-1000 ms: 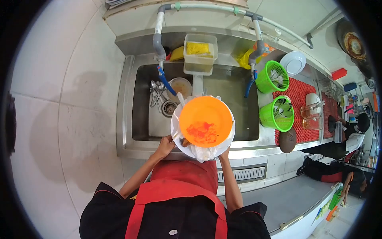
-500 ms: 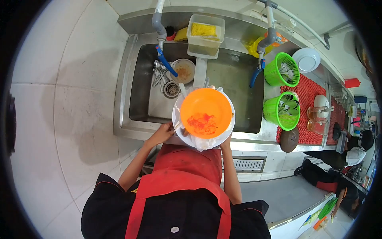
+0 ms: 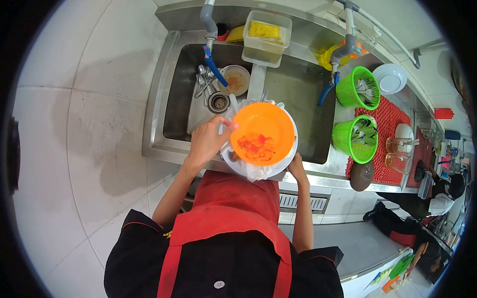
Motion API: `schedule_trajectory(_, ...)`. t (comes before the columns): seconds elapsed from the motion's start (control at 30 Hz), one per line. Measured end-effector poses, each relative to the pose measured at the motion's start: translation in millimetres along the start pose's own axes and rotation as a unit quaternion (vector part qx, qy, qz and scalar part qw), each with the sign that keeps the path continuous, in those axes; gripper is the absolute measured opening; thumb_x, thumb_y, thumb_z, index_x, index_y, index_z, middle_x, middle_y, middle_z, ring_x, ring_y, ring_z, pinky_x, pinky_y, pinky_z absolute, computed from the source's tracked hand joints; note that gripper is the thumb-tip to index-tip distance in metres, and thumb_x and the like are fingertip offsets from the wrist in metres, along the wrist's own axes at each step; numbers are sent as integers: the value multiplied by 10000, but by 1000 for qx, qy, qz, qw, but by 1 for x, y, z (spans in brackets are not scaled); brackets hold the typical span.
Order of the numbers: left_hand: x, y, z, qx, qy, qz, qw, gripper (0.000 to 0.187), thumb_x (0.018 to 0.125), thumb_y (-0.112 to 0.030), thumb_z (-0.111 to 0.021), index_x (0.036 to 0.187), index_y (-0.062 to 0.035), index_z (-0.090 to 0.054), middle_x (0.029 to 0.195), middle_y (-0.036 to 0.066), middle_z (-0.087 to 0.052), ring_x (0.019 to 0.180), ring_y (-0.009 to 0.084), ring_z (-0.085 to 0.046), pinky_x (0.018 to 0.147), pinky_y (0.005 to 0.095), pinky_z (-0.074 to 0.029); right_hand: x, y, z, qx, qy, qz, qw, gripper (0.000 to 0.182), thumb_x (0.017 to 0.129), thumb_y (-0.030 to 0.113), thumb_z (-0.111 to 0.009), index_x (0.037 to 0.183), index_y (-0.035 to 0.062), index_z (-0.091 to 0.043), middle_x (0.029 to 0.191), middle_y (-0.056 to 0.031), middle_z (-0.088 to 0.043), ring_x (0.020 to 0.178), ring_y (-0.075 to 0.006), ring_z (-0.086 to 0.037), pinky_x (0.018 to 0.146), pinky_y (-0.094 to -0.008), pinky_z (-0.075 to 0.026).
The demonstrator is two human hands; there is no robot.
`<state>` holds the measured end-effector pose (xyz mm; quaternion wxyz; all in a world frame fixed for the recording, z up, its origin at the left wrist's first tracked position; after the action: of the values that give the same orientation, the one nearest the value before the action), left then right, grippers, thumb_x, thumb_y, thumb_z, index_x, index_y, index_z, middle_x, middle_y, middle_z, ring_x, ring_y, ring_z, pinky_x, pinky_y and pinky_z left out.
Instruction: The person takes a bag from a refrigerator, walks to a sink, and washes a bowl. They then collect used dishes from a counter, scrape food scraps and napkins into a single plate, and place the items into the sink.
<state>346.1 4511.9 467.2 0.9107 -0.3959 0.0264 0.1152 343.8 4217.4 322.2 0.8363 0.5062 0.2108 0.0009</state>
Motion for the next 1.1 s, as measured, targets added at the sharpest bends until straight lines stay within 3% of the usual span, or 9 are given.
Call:
schedule_trajectory(0.13,2,9,-15,12,5,-41,999,410,816,-434,-570,867,-29,-607,591,152,-585,572,293,-588,559,382,-432,15,-26,9,-11,10,36,999,243,858,115,-469,984,-61,-579,843,-143,-661,768,-167,-608,684,-333,-473)
schedule_trajectory(0.2,2,11,-15,-22,-24,-72,997,392,824,-413,-572,869,-24,-604,551,128,-563,507,252,-560,517,359,-413,29,-6,48,-83,-69,-54,993,301,912,223,-445,993,-30,-586,802,-92,-636,721,-127,-582,633,-275,-453)
schedule_trajectory(0.27,1,8,-9,-111,48,11,993,348,844,-361,-566,870,-15,-599,531,96,-527,465,178,-499,474,318,-373,40,50,86,20,-219,21,975,349,939,310,-412,1002,18,-594,782,-44,-597,685,-90,-547,597,-210,-411)
schedule_trajectory(0.33,-3,3,-1,-189,72,40,978,305,863,-311,-555,870,-9,-592,518,63,-489,448,112,-436,443,280,-329,63,136,99,12,-241,85,967,310,938,299,-428,1032,56,-595,799,-24,-590,711,-64,-527,592,-181,-390)
schedule_trajectory(0.53,-12,5,40,-279,-6,25,960,225,896,-215,-530,866,2,-579,535,-19,-456,494,21,-363,438,216,-277,132,323,-49,-18,79,299,951,299,888,211,-548,1137,46,-533,816,-41,-591,704,-93,-512,627,-244,-431)
schedule_trajectory(0.7,-21,66,94,-366,-99,65,923,218,898,-203,-527,848,8,-556,625,-5,-476,582,31,-409,512,202,-347,173,338,-127,-229,82,359,901,286,871,182,-550,1073,-6,-473,818,-195,-593,729,-322,-583,641,-354,-447)
schedule_trajectory(0.8,-17,127,114,-294,-167,81,937,211,910,-188,-505,841,9,-530,627,5,-454,596,40,-392,529,206,-333,177,338,-129,-209,82,364,904,249,868,147,-532,1041,-12,-449,877,-231,-585,823,-387,-564,686,-407,-443)
schedule_trajectory(1.03,51,236,26,-124,-79,92,985,216,907,-173,-496,842,32,-516,623,148,-544,572,174,-524,547,311,-405,168,352,-124,-213,71,450,864,222,890,150,-491,1069,17,-480,903,-169,-602,827,-324,-602,705,-381,-467)
schedule_trajectory(1.1,74,277,-30,-111,-39,78,990,212,902,-165,-496,848,39,-512,626,188,-539,572,231,-549,559,335,-421,176,345,-115,-151,92,318,931,237,917,184,-449,1052,-5,-497,889,-161,-604,806,-261,-619,691,-356,-483)
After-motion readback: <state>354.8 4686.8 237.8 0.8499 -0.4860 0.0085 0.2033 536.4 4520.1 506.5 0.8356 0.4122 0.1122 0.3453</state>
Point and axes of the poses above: each hand's wrist, its own x-axis towards the middle knuckle, its own z-axis out of the back of the hand, y = z × x, the point moved 8 cm from there along x, towards the middle knuckle
